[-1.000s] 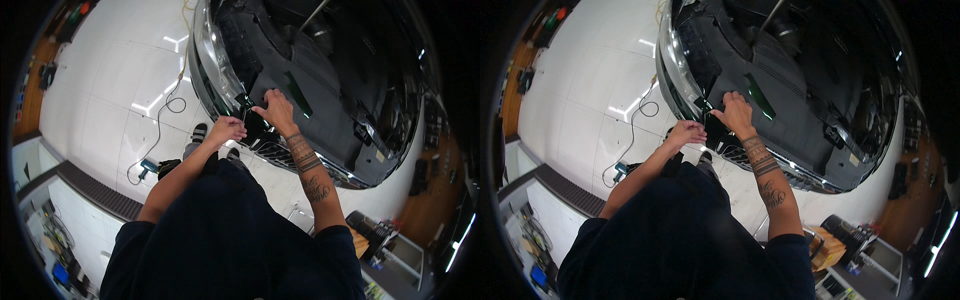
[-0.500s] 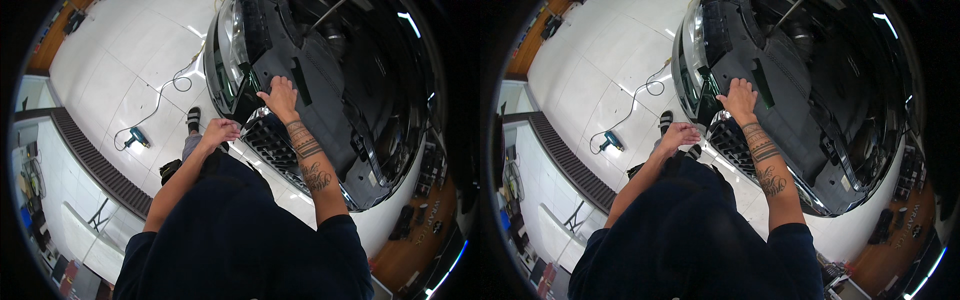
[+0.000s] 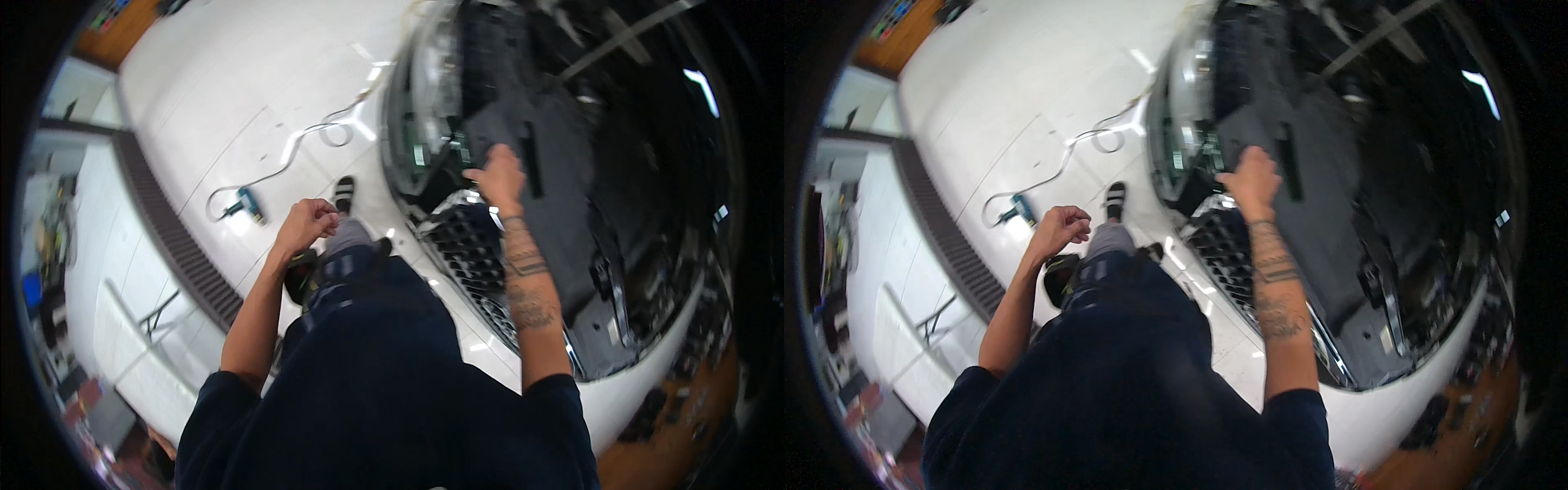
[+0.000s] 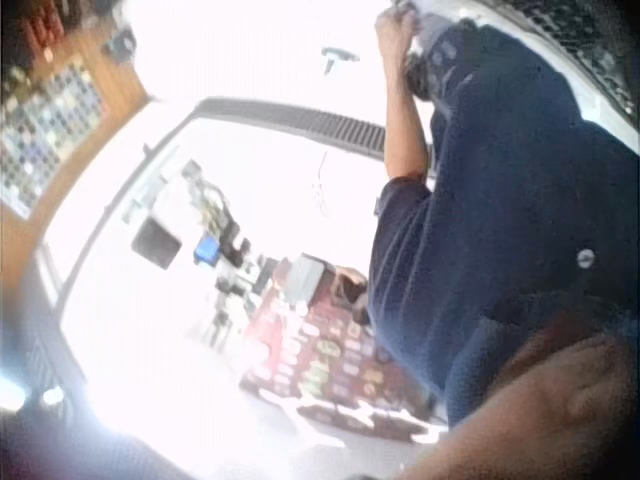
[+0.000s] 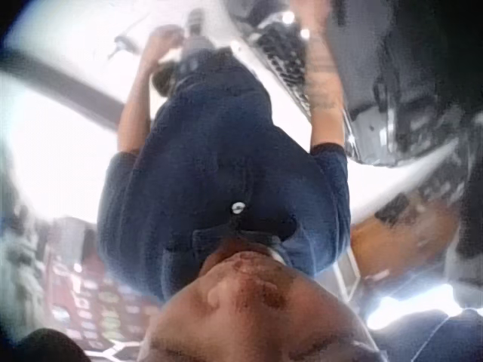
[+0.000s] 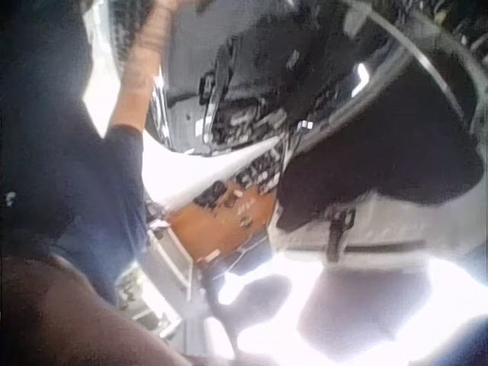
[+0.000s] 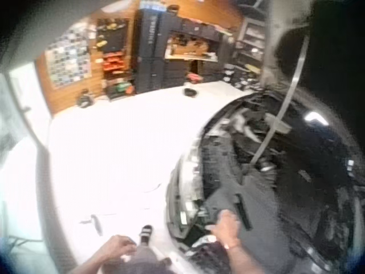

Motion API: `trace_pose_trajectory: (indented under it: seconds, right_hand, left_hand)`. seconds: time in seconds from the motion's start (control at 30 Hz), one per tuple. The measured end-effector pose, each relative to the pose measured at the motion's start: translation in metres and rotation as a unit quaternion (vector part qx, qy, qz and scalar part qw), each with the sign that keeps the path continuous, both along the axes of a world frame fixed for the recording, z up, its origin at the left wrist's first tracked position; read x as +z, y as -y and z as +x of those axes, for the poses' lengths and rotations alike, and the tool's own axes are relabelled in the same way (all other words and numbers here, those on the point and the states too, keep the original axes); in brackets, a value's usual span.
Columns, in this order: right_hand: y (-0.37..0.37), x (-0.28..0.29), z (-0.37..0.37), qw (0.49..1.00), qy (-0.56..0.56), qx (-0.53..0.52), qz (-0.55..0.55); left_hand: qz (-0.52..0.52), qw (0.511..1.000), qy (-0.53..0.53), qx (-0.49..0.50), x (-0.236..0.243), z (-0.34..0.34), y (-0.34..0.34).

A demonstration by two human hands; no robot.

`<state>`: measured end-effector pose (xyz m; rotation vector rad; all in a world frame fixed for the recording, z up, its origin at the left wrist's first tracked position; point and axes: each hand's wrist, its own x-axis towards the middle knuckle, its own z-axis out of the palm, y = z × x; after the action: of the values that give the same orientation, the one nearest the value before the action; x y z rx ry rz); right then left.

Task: The person applies a dark vinyl wrap to the front bumper of a black Audi. They use a squeegee to smooth the film, a heat gun to warm the material, and a knife to trim excess edges around the grille and bumper contours.

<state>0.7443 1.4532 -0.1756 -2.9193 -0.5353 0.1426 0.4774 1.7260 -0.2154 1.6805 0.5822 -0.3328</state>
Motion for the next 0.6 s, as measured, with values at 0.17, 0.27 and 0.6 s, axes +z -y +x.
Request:
trace_pose_trajectory:
  seconds: [0.17, 0.27, 0.6]
  right_hand:
    - [-0.014, 0.011, 0.001, 0.996, -0.070, -0.053, -0.012]
    - [-0.010, 0.008, 0.006, 0.997, -0.075, -0.013, 0.010]
    - [0.066, 0.004, -0.038, 0.851, -0.178, -0.133, 0.476]
  left_hand:
    - [0.085, 0.965, -0.214, -0.124, 0.044, -0.084, -0.046]
    - [0.136, 0.955, -0.172, -0.202, 0.001, -0.100, -0.010]
    - [0.362, 0.876, -0.238, -0.214, -0.110, -0.117, 0.040]
